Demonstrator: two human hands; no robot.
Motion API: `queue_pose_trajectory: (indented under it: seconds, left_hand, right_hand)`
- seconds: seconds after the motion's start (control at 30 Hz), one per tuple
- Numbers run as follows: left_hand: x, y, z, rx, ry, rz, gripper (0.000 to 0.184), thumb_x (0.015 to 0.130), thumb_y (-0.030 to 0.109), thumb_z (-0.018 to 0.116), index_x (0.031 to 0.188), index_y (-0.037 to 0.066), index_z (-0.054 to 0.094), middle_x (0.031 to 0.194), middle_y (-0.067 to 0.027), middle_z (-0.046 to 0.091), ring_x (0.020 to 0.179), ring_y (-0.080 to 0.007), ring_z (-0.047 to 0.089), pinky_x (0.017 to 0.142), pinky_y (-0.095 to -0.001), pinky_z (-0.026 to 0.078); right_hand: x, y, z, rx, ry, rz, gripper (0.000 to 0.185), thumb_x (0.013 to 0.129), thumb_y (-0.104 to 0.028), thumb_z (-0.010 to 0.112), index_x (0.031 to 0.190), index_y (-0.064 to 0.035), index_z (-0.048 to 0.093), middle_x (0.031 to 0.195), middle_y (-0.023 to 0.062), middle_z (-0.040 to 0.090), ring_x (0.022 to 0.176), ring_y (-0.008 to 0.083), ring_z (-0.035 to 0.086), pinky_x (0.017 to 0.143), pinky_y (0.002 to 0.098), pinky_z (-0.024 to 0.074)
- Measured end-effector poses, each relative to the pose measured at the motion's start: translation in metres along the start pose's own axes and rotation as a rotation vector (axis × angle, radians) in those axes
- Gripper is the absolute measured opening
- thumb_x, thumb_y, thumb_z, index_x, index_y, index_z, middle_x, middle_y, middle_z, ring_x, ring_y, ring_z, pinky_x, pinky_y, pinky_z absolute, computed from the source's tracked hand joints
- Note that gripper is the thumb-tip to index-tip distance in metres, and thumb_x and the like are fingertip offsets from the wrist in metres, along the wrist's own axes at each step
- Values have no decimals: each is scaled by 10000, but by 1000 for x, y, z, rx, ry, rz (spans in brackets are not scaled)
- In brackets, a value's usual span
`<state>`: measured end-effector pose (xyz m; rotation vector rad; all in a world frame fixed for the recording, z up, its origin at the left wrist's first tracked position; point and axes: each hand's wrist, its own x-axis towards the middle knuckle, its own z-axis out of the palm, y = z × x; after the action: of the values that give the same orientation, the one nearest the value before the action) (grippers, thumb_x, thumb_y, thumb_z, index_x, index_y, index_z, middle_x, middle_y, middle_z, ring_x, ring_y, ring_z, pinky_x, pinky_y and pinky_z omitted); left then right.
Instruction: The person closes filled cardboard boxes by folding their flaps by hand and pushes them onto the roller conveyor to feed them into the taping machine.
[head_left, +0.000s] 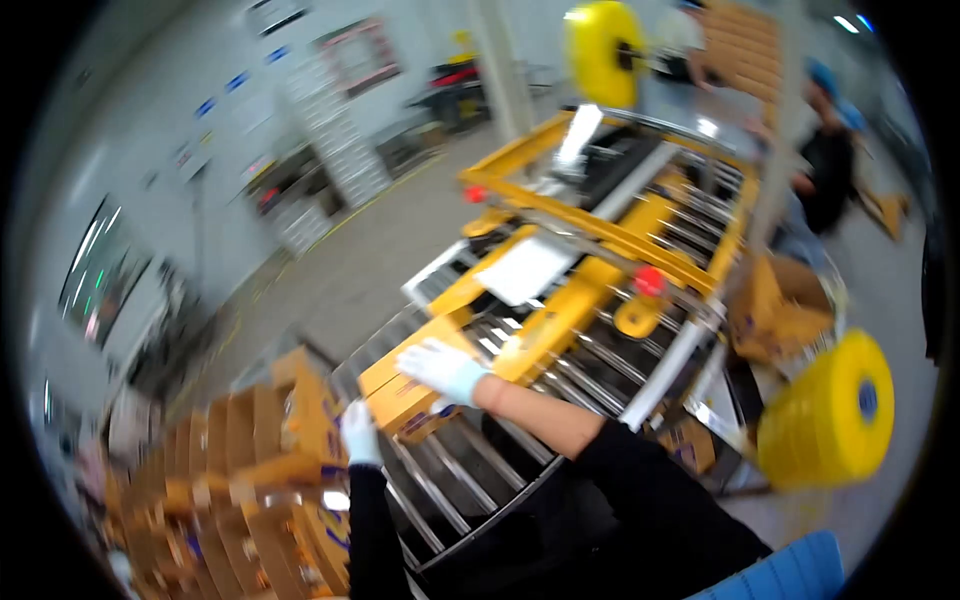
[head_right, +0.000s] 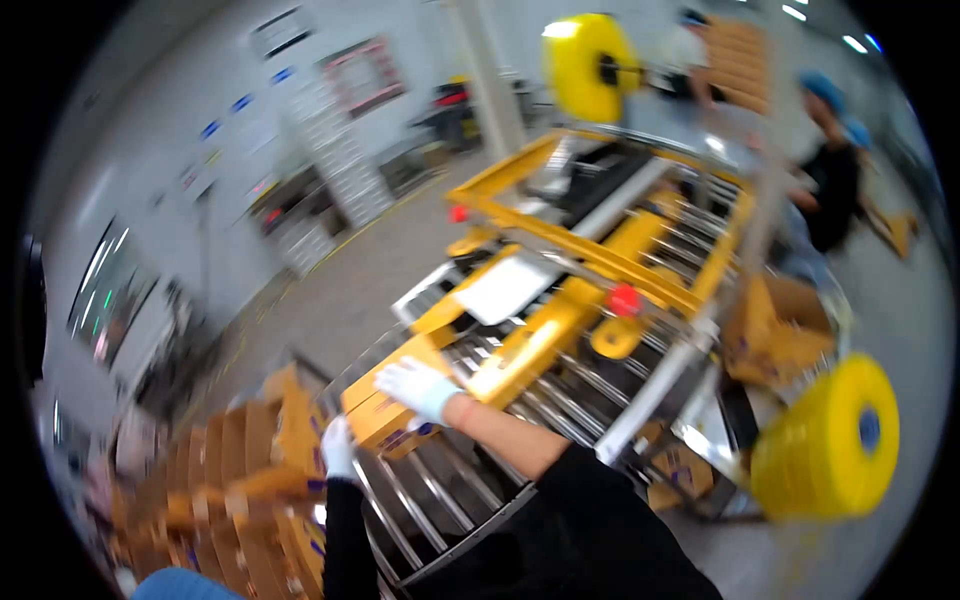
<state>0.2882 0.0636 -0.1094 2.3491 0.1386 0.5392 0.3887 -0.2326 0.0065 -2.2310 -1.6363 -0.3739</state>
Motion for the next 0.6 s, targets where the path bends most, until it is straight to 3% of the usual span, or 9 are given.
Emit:
queue_pose_trajectory:
  seconds: [0.07,0.17,0.27,0.3,0.37,0.43,0.5,0.53,0.6]
  left_hand:
    - [0,59,-1,-748,175,-380,540,1072,372,491,1419,-42,471,1333,-168,592,1195,-220,579,1012,-341,462]
    - [3,128,37,-766,-16,-184,619,1066,423,500,1489,-20,418,1377,-141,562,1249,-222,535,1046,-353,428]
    - [-3,137,43,-983,-292,-432,628,1050,428,536,1511,15,428,1387,-109,566,1292,-230,525,1065,-415,437]
    - [-1,133,28,-726,-434,-450,590,1039,394,566,1464,-8,488,1359,-135,580,1292,-256,541,1064,-406,440]
    - [-8,132,4,48,-22,143,512,906,211,723,1327,-29,558,1264,-191,593,1146,-295,585,1023,-379,451]
    - [-15,165,-65,153,269,-1,634,822,118,751,1384,-27,497,1382,-233,550,1276,-349,526,1092,-445,395]
    - [-26,102,-118,1015,561,0,886,835,256,784,1526,-48,320,1360,-193,566,1211,-373,559,1145,-494,327]
    - [-33,108,-141,996,286,-324,667,894,390,709,1388,-24,537,1213,-216,662,1095,-371,642,1063,-488,425]
    - [-28,69,-160,915,-37,-378,504,930,494,605,1047,18,722,959,-219,719,931,-393,688,897,-504,517]
  right_hand:
    - [-2,14,1,-13,-19,-10,1054,603,-380,919,1487,-75,434,1544,96,454,1470,281,371,1220,452,260]
    - [-12,10,-18,-116,-86,134,1074,626,-410,908,1512,-72,403,1563,109,430,1489,288,346,1238,455,233]
    - [-20,-15,-23,-110,-107,214,988,714,-467,847,1504,-60,416,1560,145,423,1488,316,341,1243,475,225]
    - [-18,-15,-7,-80,-36,264,926,761,-459,810,1500,-57,422,1552,151,431,1483,318,347,1240,477,229]
    - [-20,-4,7,-104,40,329,763,874,-416,703,1490,-54,436,1524,160,459,1464,322,375,1229,482,242]
    - [-28,6,-3,-109,53,398,692,874,-315,679,1477,-62,452,1516,159,466,1440,322,398,1220,484,254]
    - [-31,19,3,-75,117,484,665,860,-253,665,1466,-72,461,1507,159,472,1423,323,411,1214,485,261]
    - [-30,23,10,-67,147,541,653,850,-223,659,1457,-75,467,1500,159,477,1413,324,418,1212,485,265]
    - [-41,-6,1,-215,179,473,609,830,-158,662,1408,-56,499,1460,170,518,1392,334,444,1190,472,304]
